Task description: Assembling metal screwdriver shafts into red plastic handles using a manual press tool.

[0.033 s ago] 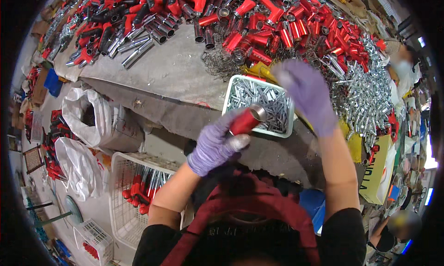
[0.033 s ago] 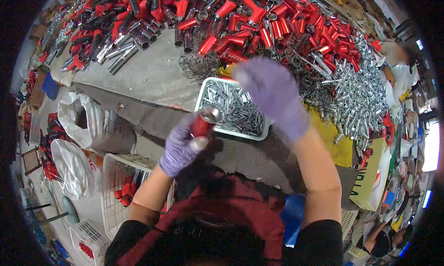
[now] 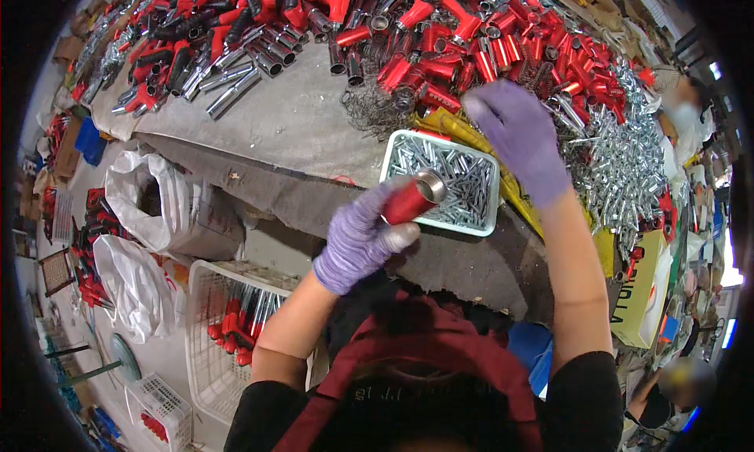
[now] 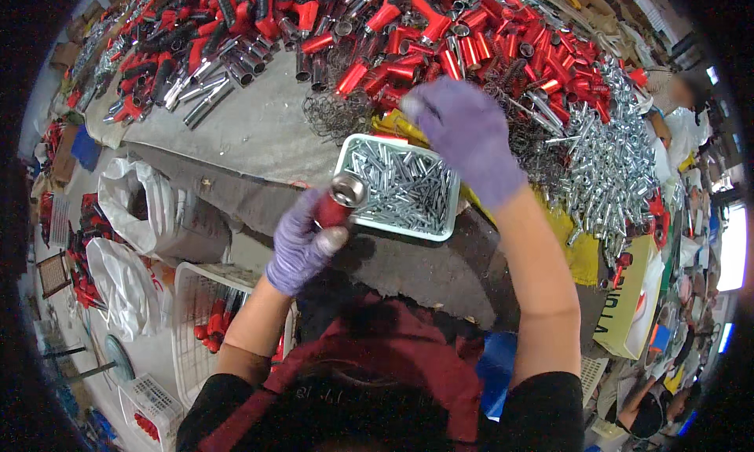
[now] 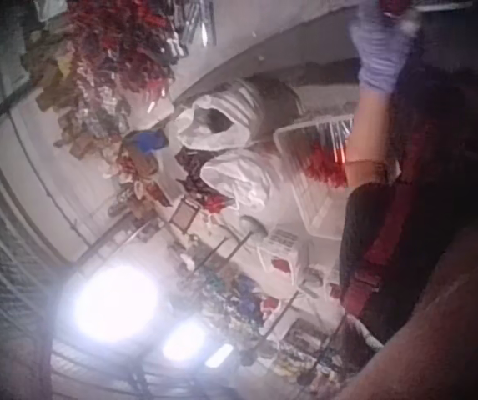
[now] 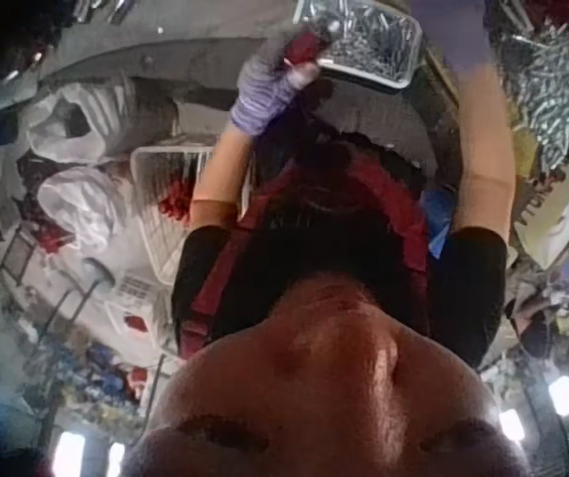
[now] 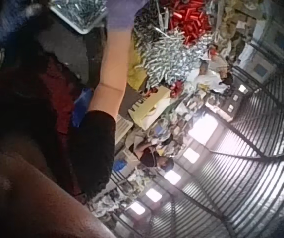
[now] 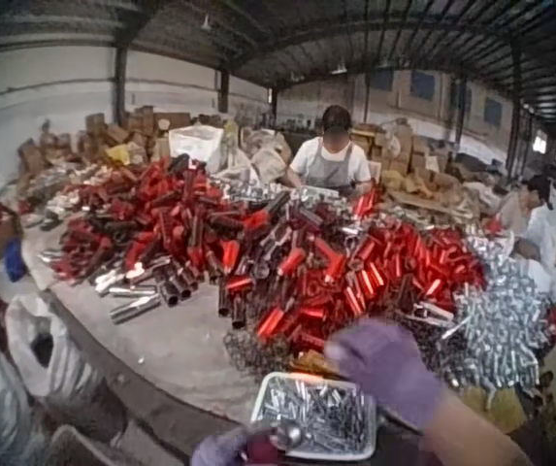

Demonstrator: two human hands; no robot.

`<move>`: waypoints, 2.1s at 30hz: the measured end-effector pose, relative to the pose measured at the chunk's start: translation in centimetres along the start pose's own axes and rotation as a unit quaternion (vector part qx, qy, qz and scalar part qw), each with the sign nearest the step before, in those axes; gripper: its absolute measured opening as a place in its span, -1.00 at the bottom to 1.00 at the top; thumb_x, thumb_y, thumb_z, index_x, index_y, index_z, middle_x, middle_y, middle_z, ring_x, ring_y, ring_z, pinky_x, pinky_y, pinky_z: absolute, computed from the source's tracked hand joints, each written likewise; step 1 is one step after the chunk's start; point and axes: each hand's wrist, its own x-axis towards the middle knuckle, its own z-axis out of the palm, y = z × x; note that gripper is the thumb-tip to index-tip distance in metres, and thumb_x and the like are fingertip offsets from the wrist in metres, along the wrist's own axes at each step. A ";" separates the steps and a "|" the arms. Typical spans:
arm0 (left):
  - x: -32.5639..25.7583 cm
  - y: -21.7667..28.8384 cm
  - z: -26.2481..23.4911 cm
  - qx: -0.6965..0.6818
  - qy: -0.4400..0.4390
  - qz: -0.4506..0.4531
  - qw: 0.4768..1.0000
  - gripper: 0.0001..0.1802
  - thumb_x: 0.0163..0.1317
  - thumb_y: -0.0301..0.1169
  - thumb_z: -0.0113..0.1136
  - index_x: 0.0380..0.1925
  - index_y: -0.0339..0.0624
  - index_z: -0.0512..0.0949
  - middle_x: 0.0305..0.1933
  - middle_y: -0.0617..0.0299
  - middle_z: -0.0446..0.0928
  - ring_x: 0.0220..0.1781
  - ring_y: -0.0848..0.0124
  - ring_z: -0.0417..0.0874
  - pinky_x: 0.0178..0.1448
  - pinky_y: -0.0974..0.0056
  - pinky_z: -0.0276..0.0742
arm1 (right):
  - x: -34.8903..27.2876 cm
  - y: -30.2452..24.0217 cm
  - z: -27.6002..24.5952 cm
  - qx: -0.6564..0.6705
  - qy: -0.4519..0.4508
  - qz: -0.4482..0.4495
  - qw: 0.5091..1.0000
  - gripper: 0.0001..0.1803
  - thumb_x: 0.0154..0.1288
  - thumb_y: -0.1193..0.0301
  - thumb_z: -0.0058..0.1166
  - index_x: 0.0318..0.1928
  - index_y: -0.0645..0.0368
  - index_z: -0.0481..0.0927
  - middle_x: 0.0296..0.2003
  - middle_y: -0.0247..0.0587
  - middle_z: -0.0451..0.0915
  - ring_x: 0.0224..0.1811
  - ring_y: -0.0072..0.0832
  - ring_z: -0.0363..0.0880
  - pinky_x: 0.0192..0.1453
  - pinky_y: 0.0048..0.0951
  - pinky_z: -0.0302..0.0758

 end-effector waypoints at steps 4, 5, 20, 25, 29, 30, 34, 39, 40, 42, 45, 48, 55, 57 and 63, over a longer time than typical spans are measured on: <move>1.4 -4.4 -1.3 0.077 0.054 0.124 0.988 -0.30 0.12 -0.21 0.25 0.24 -0.09 0.21 -0.06 0.11 0.50 -0.16 0.39 0.56 -0.06 0.29 0.47 | 6.2 4.9 4.0 -0.362 -0.132 0.066 0.920 -0.76 0.21 0.35 -0.11 -0.33 0.16 0.62 -0.35 -0.09 0.62 -0.27 -0.21 0.61 -0.20 -0.23 0.53; 1.6 -5.2 -1.3 0.077 0.107 0.166 0.977 -0.28 0.11 -0.21 0.26 0.25 -0.06 0.20 -0.07 0.10 0.51 -0.18 0.38 0.57 -0.08 0.28 0.48 | 6.6 5.5 4.9 -0.369 -0.161 0.077 0.912 -0.77 0.16 0.38 -0.11 -0.35 0.15 0.63 -0.35 -0.05 0.62 -0.26 -0.21 0.62 -0.21 -0.21 0.54; 2.9 -4.1 -1.5 0.050 0.072 -0.010 0.996 -0.40 -0.07 -0.09 0.34 -0.03 -0.14 0.47 -0.33 0.08 0.58 -0.34 0.25 0.63 -0.25 0.25 0.51 | 6.7 8.4 3.8 -0.312 -0.160 0.091 0.932 -0.76 0.08 0.32 -0.03 -0.33 0.19 0.61 -0.38 0.02 0.60 -0.28 -0.12 0.60 -0.19 -0.17 0.52; 2.9 -3.7 -1.9 0.062 0.084 0.025 0.994 -0.40 -0.05 -0.07 0.33 -0.03 -0.15 0.47 -0.37 0.08 0.58 -0.36 0.27 0.63 -0.26 0.28 0.51 | 6.1 5.2 0.0 -0.180 -0.175 0.122 0.960 -0.63 0.19 0.18 -0.02 -0.12 0.19 0.49 -0.20 0.06 0.55 -0.07 -0.11 0.51 0.03 -0.21 0.40; 2.7 -4.2 -1.5 0.035 0.108 0.027 0.993 -0.41 -0.03 -0.07 0.32 -0.04 -0.17 0.48 -0.40 0.09 0.57 -0.38 0.30 0.62 -0.27 0.30 0.50 | 5.9 5.9 -1.0 -0.058 -0.206 0.124 0.969 -0.67 0.28 0.32 -0.08 -0.02 0.23 0.47 -0.20 -0.09 0.57 -0.11 -0.32 0.53 0.04 -0.36 0.39; 2.6 -4.4 -1.4 0.035 0.107 0.028 0.993 -0.41 -0.03 -0.07 0.32 -0.04 -0.17 0.48 -0.40 0.09 0.57 -0.38 0.30 0.62 -0.27 0.30 0.50 | 5.6 6.3 -0.8 -0.059 -0.205 0.124 0.969 -0.67 0.28 0.32 -0.08 -0.02 0.23 0.47 -0.20 -0.09 0.57 -0.11 -0.32 0.53 0.04 -0.36 0.39; 2.5 -4.5 -1.4 0.017 0.107 0.006 0.994 -0.42 -0.02 -0.09 0.32 -0.04 -0.18 0.47 -0.42 0.10 0.56 -0.41 0.32 0.60 -0.27 0.31 0.50 | 4.7 6.2 -0.4 -0.053 -0.177 0.084 0.979 -0.66 0.28 0.28 -0.09 -0.02 0.19 0.47 -0.17 0.01 0.56 -0.09 -0.18 0.53 0.03 -0.28 0.41; 2.7 -3.7 -1.9 0.053 0.049 -0.069 0.995 -0.42 -0.01 -0.19 0.37 -0.05 -0.27 0.43 -0.21 0.11 0.56 -0.22 0.45 0.55 -0.11 0.33 0.47 | 3.7 4.9 -0.1 0.129 -0.123 0.194 0.965 -0.68 0.24 0.34 -0.02 -0.03 0.20 0.48 -0.24 -0.15 0.59 -0.17 -0.40 0.55 -0.03 -0.39 0.44; 2.5 -4.2 -1.7 0.040 0.060 -0.053 0.996 -0.43 -0.01 -0.20 0.36 -0.04 -0.26 0.43 -0.22 0.12 0.56 -0.23 0.45 0.55 -0.11 0.33 0.46 | 3.4 4.4 -0.4 0.254 -0.099 0.221 0.936 -0.70 0.24 0.36 -0.01 -0.04 0.20 0.49 -0.28 -0.22 0.58 -0.19 -0.45 0.53 -0.06 -0.42 0.45; 2.4 -4.6 -1.7 0.028 0.074 -0.040 0.996 -0.43 -0.01 -0.20 0.36 -0.03 -0.24 0.43 -0.23 0.12 0.56 -0.24 0.45 0.55 -0.11 0.34 0.46 | 2.6 1.9 -1.6 0.377 -0.080 0.243 0.890 -0.72 0.23 0.39 -0.01 -0.06 0.20 0.50 -0.31 -0.28 0.57 -0.21 -0.50 0.52 -0.10 -0.44 0.45; 2.4 -4.1 -2.0 0.007 0.051 -0.050 0.997 -0.43 -0.02 -0.23 0.36 -0.02 -0.21 0.43 -0.24 0.12 0.57 -0.25 0.45 0.55 -0.11 0.34 0.46 | 1.4 -3.7 -4.5 0.308 -0.082 0.183 0.930 -0.76 0.21 0.43 0.01 -0.11 0.22 0.52 -0.35 -0.32 0.54 -0.25 -0.48 0.53 -0.15 -0.42 0.48; 2.6 -3.7 -2.5 -0.042 0.045 -0.051 0.997 -0.41 -0.04 -0.22 0.37 -0.02 -0.22 0.44 -0.25 0.11 0.58 -0.24 0.44 0.56 -0.10 0.33 0.46 | 1.6 -5.0 -4.8 0.159 -0.092 -0.147 0.972 -0.76 0.18 0.45 0.02 -0.12 0.23 0.52 -0.35 -0.29 0.53 -0.26 -0.45 0.54 -0.18 -0.41 0.49; 2.9 -3.5 -2.7 0.003 0.067 -0.002 0.998 -0.39 -0.10 -0.12 0.38 -0.06 -0.16 0.47 -0.38 0.06 0.57 -0.34 0.20 0.63 -0.24 0.24 0.52 | 4.3 -7.7 -3.4 0.102 -0.242 -0.195 0.945 -0.64 0.14 0.48 0.03 0.00 0.20 0.49 -0.30 -0.31 0.55 -0.21 -0.49 0.52 -0.08 -0.44 0.42; 2.0 -5.4 -2.4 0.043 0.090 -0.017 0.995 -0.37 -0.11 -0.11 0.39 -0.06 -0.19 0.46 -0.38 0.05 0.57 -0.35 0.19 0.63 -0.25 0.23 0.52 | 5.9 -8.0 -2.8 0.178 -0.281 -0.163 0.929 -0.61 0.14 0.46 0.04 0.03 0.19 0.47 -0.32 -0.30 0.55 -0.23 -0.49 0.51 -0.09 -0.44 0.42; 1.9 -5.0 -2.3 0.083 0.128 -0.025 0.988 -0.50 -0.14 -0.24 0.45 -0.21 -0.17 0.47 -0.42 0.11 0.54 -0.40 0.29 0.60 -0.29 0.29 0.50 | 16.5 -3.0 5.3 -0.044 -0.128 -0.117 0.984 -0.62 0.27 0.34 -0.13 0.11 0.06 0.40 -0.31 -0.24 0.55 -0.20 -0.40 0.54 -0.05 -0.39 0.43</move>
